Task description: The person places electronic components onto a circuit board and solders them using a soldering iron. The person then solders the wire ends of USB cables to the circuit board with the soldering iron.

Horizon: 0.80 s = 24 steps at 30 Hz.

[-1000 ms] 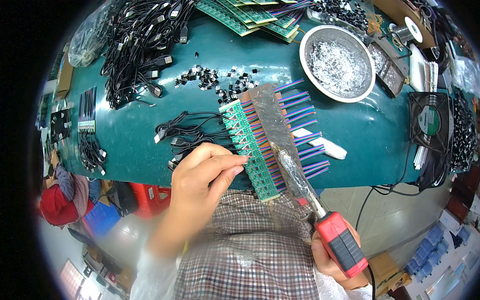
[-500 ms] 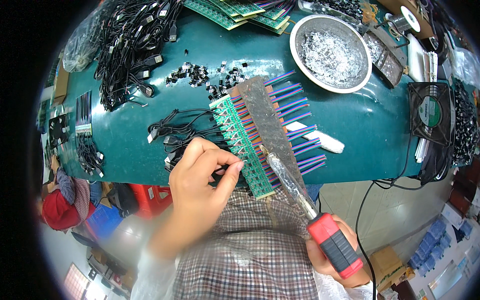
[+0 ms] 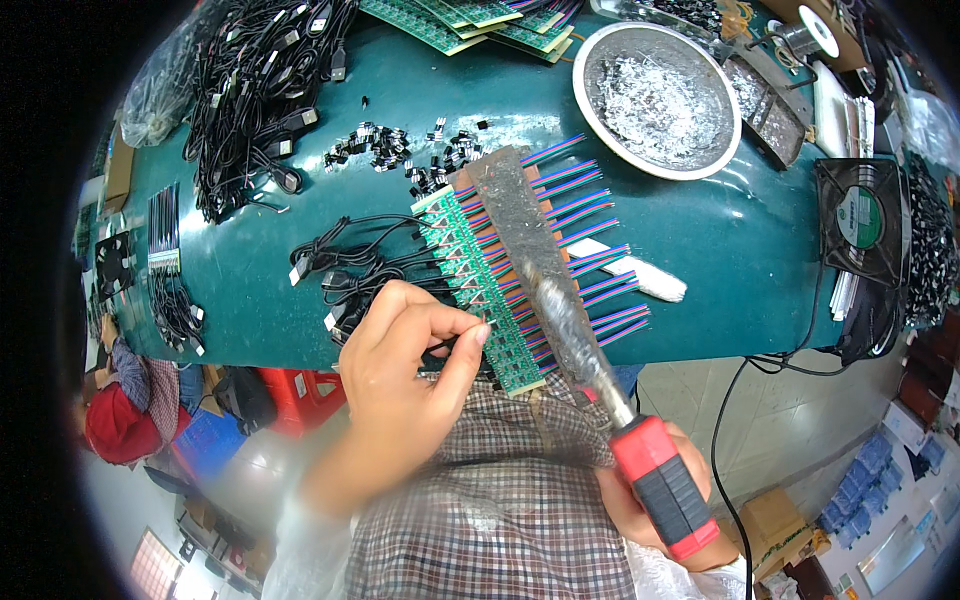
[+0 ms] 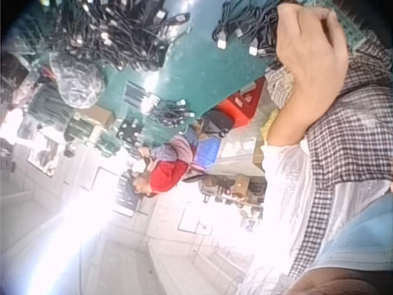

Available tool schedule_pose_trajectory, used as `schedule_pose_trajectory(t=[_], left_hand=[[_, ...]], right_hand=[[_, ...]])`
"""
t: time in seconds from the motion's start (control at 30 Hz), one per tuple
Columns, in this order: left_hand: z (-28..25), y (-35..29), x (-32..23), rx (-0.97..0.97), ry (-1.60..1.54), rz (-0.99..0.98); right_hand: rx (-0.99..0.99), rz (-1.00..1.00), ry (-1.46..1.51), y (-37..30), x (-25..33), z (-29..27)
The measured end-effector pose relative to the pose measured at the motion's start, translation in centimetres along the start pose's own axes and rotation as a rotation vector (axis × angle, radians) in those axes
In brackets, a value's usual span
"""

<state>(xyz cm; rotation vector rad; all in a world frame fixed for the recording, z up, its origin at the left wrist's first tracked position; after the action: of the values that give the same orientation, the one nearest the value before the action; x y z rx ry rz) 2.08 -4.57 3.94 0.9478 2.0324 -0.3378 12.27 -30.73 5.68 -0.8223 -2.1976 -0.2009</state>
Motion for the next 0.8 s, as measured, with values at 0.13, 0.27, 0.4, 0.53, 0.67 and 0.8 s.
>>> schedule_pose_trajectory(t=[0.13,0.27,0.4,0.53,0.67,0.8], left_hand=[[-0.4,0.0,-0.9,0.015,-0.016,0.06],[-1.0,0.1,-2.2,0.1,-0.047,0.092],[-1.3,0.2,-3.0,0.156,-0.066,0.227],[-1.5,0.4,-3.3,0.196,-0.067,0.249],[-2.3,-0.3,-2.5,0.332,-0.184,0.102],[-2.9,-0.7,-3.0,0.291,-0.256,0.027]], right_hand=[[0.087,0.233,0.257,3.2,1.9,0.0],[-0.07,-0.126,0.171,7.7,4.3,1.8],[-0.175,-0.089,0.38,7.6,3.9,3.3],[-0.229,-0.137,0.382,9.4,5.8,2.0],[-0.249,-0.176,0.526,9.4,5.5,3.4],[-0.285,-0.025,0.71,8.3,5.4,4.8]])
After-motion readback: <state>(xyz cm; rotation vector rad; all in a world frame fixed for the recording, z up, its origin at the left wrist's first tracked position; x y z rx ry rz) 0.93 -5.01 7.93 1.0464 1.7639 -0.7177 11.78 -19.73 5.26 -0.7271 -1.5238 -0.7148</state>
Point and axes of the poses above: each hand's wrist, its own y-axis towards the middle knuckle, its own z-axis out of the palm, x = y × z, the point moved 3 cm from there along y, towards the middle knuckle, and after that the axes turned 2 degrees about -x, right-handed, at the moved point
